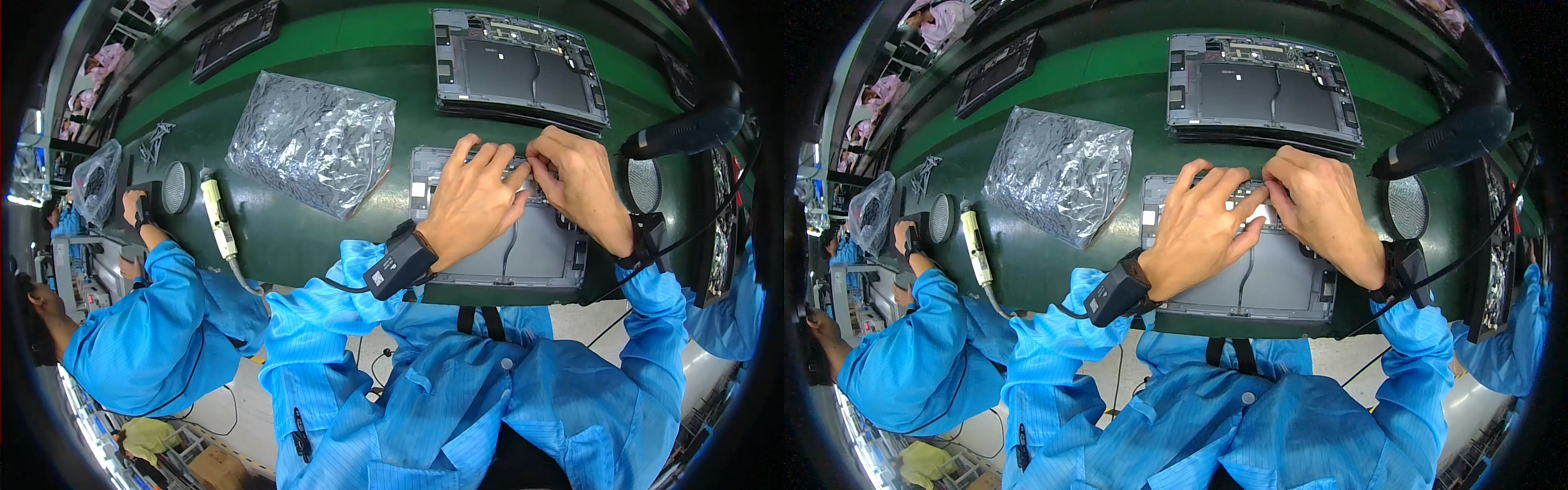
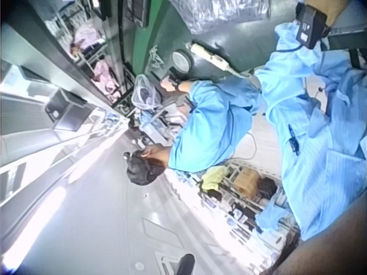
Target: Assembling internal electronic components and screwing them into place on a tablet device on a factory assembly line.
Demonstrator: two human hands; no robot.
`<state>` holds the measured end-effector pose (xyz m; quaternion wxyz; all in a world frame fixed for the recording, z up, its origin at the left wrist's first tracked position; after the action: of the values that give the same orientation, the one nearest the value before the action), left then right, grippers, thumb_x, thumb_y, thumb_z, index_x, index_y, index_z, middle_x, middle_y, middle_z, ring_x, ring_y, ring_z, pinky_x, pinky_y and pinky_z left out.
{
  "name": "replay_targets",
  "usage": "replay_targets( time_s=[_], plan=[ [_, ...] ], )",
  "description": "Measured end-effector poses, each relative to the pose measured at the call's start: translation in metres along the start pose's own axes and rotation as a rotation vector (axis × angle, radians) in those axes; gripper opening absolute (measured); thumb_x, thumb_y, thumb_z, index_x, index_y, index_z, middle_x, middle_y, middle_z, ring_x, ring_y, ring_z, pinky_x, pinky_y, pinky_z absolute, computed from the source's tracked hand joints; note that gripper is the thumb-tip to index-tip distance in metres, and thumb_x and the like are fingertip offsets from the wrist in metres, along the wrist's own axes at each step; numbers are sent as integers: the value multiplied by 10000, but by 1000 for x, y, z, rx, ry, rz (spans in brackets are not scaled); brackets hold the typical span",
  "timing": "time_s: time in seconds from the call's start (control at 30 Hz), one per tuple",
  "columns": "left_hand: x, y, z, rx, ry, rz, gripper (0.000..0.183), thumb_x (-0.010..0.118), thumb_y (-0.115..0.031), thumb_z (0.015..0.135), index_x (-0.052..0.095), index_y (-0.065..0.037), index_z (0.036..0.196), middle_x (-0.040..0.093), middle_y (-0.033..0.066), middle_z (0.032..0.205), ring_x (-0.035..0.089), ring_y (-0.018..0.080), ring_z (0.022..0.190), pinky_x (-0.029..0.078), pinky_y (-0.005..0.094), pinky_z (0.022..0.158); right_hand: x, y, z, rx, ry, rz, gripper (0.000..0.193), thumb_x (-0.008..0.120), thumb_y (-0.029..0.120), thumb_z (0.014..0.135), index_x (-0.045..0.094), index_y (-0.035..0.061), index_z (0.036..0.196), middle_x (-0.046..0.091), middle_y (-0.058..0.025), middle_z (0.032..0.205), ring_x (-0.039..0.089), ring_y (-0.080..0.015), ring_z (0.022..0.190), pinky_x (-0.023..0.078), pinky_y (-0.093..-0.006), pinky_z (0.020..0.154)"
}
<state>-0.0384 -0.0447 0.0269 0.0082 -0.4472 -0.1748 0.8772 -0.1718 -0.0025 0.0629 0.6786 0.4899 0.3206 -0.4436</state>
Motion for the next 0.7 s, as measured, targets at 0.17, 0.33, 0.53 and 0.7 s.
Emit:
replay_targets(
  time_s=[0.17, 0.33, 0.53, 0.7],
  plan=[
    [3, -3, 1, 3, 15, 58, 345, 770, -248, 893, 764, -44, 1171, 677, 129, 1196, 661, 282, 1104, 448, 497, 1091, -1, 7, 0, -55, -13, -105, 83, 759, 23, 839, 700, 40, 896, 669, -103, 873, 689, -368, 790, 538, -470, 656],
    [7, -6, 3, 12, 64, 95, 371, 760, -247, 893, 755, -35, 1196, 671, 133, 1208, 650, 283, 1125, 452, 491, 1093, -4, -8, 0, 5, 26, 53, 81, 760, 23, 861, 723, -2, 928, 677, -121, 859, 690, -331, 735, 541, -420, 650],
    [7, -4, -2, -3, 81, 62, 405, 744, -245, 909, 737, -27, 1250, 670, 147, 1240, 643, 302, 1143, 449, 507, 1097, 3, -36, 8, 236, 168, 371, 138, 787, 60, 902, 747, -68, 935, 673, -100, 754, 562, -135, 642, 468, -315, 599],
    [8, -6, 0, -12, 88, 63, 391, 742, -235, 910, 735, -28, 1242, 670, 156, 1245, 644, 312, 1151, 450, 517, 1095, 8, -42, 11, 296, 224, 390, 126, 782, 57, 899, 745, -62, 914, 667, -82, 737, 547, -124, 618, 471, -312, 599]
  ],
)
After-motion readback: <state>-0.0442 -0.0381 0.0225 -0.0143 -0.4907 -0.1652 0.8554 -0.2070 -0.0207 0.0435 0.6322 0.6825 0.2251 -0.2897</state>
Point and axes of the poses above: each hand's wrist, its own z-axis towards the middle knuckle, its own x-axis out of the palm, y = z × x, the point moved 7 cm from there along z, towards the middle knuckle
